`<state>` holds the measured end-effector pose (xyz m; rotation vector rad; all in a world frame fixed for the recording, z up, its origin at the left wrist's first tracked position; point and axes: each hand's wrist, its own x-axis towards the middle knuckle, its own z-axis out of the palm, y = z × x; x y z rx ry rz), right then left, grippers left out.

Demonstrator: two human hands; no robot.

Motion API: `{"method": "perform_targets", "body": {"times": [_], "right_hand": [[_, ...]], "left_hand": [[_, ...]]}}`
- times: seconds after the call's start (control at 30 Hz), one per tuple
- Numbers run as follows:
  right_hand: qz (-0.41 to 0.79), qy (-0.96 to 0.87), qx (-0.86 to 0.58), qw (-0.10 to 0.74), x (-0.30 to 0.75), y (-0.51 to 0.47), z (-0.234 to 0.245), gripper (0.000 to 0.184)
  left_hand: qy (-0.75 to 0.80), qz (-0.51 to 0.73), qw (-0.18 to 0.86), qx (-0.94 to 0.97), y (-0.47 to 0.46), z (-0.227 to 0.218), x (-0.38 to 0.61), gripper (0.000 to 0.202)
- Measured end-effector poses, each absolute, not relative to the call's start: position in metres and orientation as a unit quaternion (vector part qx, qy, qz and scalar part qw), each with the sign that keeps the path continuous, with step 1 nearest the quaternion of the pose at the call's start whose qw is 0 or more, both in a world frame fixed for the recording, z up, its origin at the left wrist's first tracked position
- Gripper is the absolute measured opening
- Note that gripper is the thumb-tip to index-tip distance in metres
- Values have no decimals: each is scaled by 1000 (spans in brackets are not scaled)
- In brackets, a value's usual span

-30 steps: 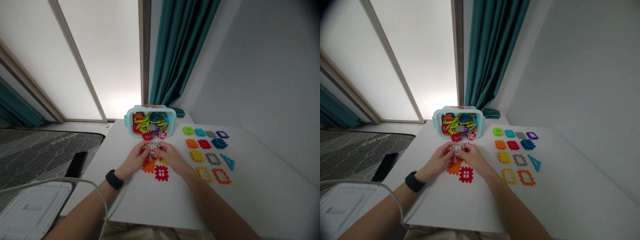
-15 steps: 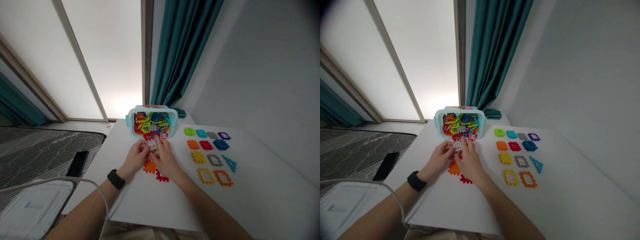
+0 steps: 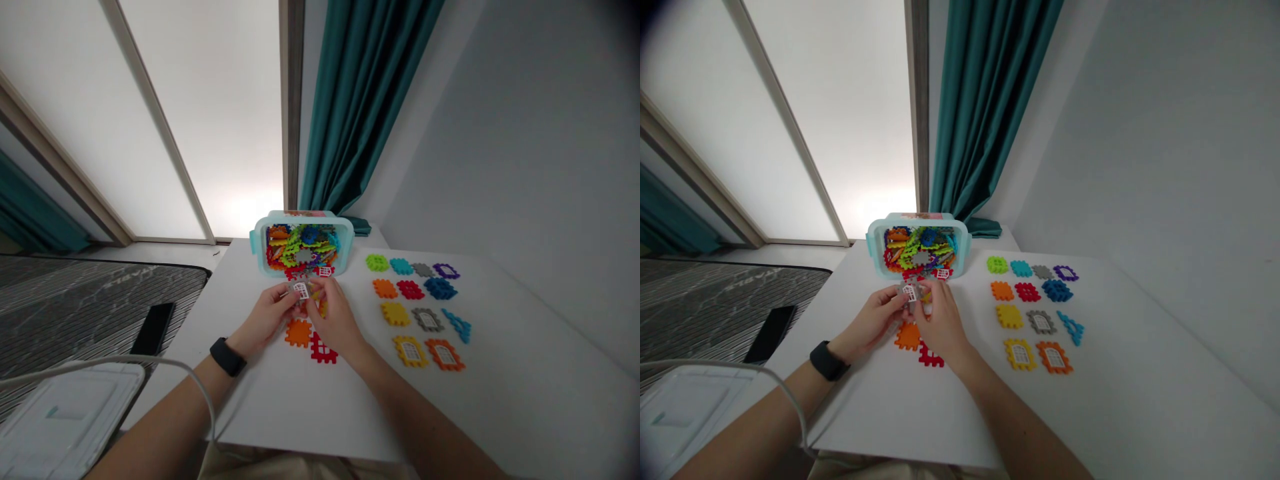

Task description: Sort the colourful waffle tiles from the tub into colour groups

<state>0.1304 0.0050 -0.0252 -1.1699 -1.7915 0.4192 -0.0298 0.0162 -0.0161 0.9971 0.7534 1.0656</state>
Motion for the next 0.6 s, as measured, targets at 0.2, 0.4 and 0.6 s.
{"method": "perform_targets", "body": {"times": [0.2,0.4,0.6], "right_hand": [[176,-736,-470,455,132,6,-20,2],[195,-735,-480,437,132,9,-17,20],[222,-727,-479,439,134,9,-13,22]], "left_hand": [[375,477,630,484,16,-15,-28,35],[362,463,659,469,14,-17,-28,31],[393,446,640,487,15,-17,-29,32]]}}
